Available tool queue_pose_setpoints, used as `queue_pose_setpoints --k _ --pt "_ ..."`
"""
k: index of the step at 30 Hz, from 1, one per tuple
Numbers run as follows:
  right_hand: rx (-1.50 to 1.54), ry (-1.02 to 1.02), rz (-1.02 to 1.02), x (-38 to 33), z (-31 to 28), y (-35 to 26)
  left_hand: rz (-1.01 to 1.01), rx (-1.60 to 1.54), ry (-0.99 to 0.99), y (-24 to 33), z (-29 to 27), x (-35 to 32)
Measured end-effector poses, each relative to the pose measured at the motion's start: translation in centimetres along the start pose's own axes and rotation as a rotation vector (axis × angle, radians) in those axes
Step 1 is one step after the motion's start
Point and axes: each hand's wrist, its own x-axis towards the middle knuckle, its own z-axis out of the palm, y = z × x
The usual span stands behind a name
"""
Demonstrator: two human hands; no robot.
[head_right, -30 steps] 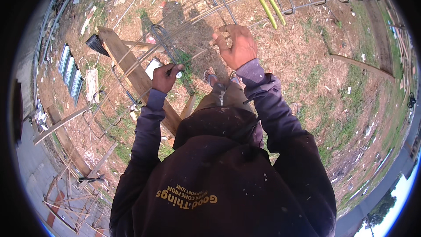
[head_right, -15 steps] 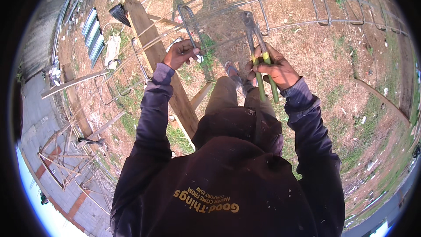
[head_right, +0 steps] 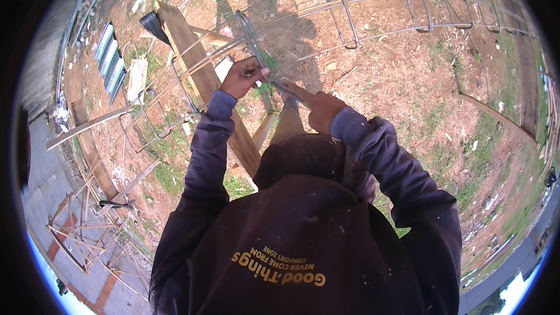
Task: The person uses pliers to bend and secure metal rods into a rectangular frame structure. They repeatedly adjust the frame, twist wire ties, and reposition the frame on the ground to complete the assembly.
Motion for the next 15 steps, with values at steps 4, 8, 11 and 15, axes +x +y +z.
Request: queue_pose_setpoints --k 4,8,11,15 --pt "-0.276 0.179 0.134 -0.7 1.6 -2.0 0.062 -0.038 0.027 -0.3 0.1 0.2" --pt "-0.408 0.428 0.141 -0.8 4.7 -2.1 0.094 0.029 0.014 -0.7 0.2 0.3" --pt "-0.278 0.462 0.172 -0.4 6.3 -1.4 0.107 0.052 0.023 -0.7 0.3 0.4" --pt "0.215 0.219 0.076 0.7 4.5 0.4 0.125 0.022 0.038 -0.6 0.2 0.4"
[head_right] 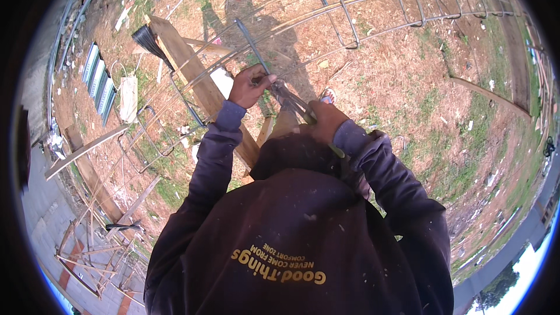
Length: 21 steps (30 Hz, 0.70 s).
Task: The person uses pliers to bend and secure metal rods into a rectangular frame structure. They repeatedly adjust the frame, twist wire ties, and reposition the frame on the ground to complete the assembly.
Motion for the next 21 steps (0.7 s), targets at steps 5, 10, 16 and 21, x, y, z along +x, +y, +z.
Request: queue_pose_setpoints --k 5,10,16,21 --pt "0.469 -0.427 0.261 0.3 -3.5 0.0 -0.036 -0.043 -0.024 -0.4 -0.1 0.1" --pt "-0.693 0.465 -0.099 -4.1 -1.3 -0.8 -0.006 0.027 0.013 -1.0 0.1 0.4" --pt "-0.807 0.243 -0.206 -1.4 -6.4 1.0 -0.163 -0.218 -0.024 -0.6 0.2 0.5" --pt "-0.745 0.441 -0.168 -3.2 -4.5 -0.8 -0.108 -0.166 -0.009 0.1 0.3 0.2"
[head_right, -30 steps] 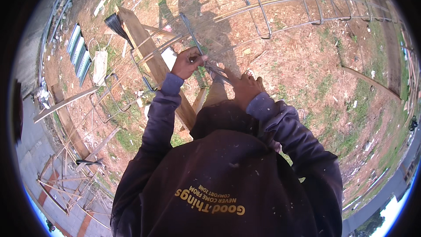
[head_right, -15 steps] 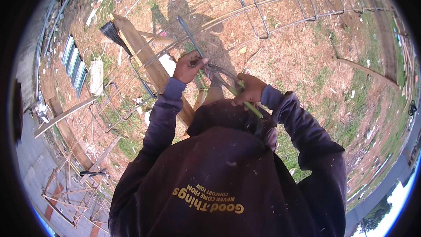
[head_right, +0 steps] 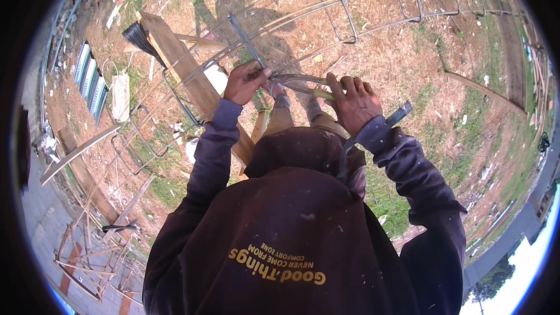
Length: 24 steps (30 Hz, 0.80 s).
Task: The person uses pliers to bend and secure metal rods into a rectangular frame structure. They repeatedly adjust the frame, twist wire ties, and reposition the frame on the ground to complete the assembly.
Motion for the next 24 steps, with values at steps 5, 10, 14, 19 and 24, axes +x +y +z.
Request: queue_pose_setpoints --k 5,10,14,19,24 --pt "0.821 -0.55 0.413 -1.3 1.3 -1.8 0.035 -0.009 -0.009 0.5 0.1 -0.3" --pt "0.783 -0.518 0.311 -0.4 0.0 -0.7 0.002 0.08 -0.018 1.2 0.1 -0.4" --pt "0.14 -0.215 0.119 -0.1 -2.6 -1.3 -0.037 -0.025 -0.023 1.2 0.2 -0.5" --pt "-0.042 -0.013 -0.153 2.6 -2.3 2.5 0.021 0.047 0.015 0.8 0.3 -0.5" --pt "0.124 -0.083 -0.079 -0.8 1.3 1.9 0.042 0.042 0.067 0.8 0.5 -0.5"
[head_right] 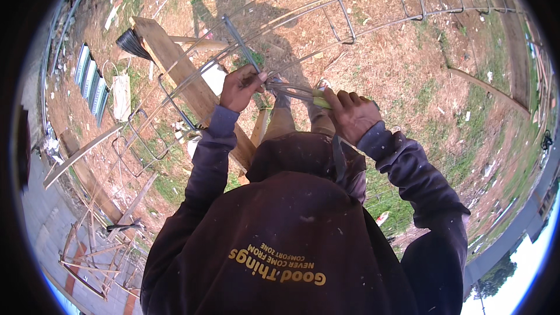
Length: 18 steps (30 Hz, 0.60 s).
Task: The person uses pliers to bend and secure metal rods into a rectangular frame structure. They repeatedly adjust the frame, twist wire ties, and reposition the frame on the ground to complete the assembly.
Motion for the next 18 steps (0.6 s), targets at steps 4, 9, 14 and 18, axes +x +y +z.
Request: queue_pose_setpoints --k 4,9,14,18 --pt "0.575 -0.476 0.269 -0.3 0.8 -0.8 -0.003 0.06 -0.001 0.7 0.1 0.0" --pt "0.474 -0.267 0.28 0.6 -0.3 -1.1 -0.067 -0.038 -0.036 1.9 0.3 -0.3" --pt "-0.022 0.182 0.129 -1.1 0.8 -1.9 -0.061 -0.035 -0.056 2.2 0.2 -0.3" --pt "0.207 0.137 0.114 -0.9 2.7 -2.3 -0.057 -0.042 -0.046 1.8 0.0 -0.2"
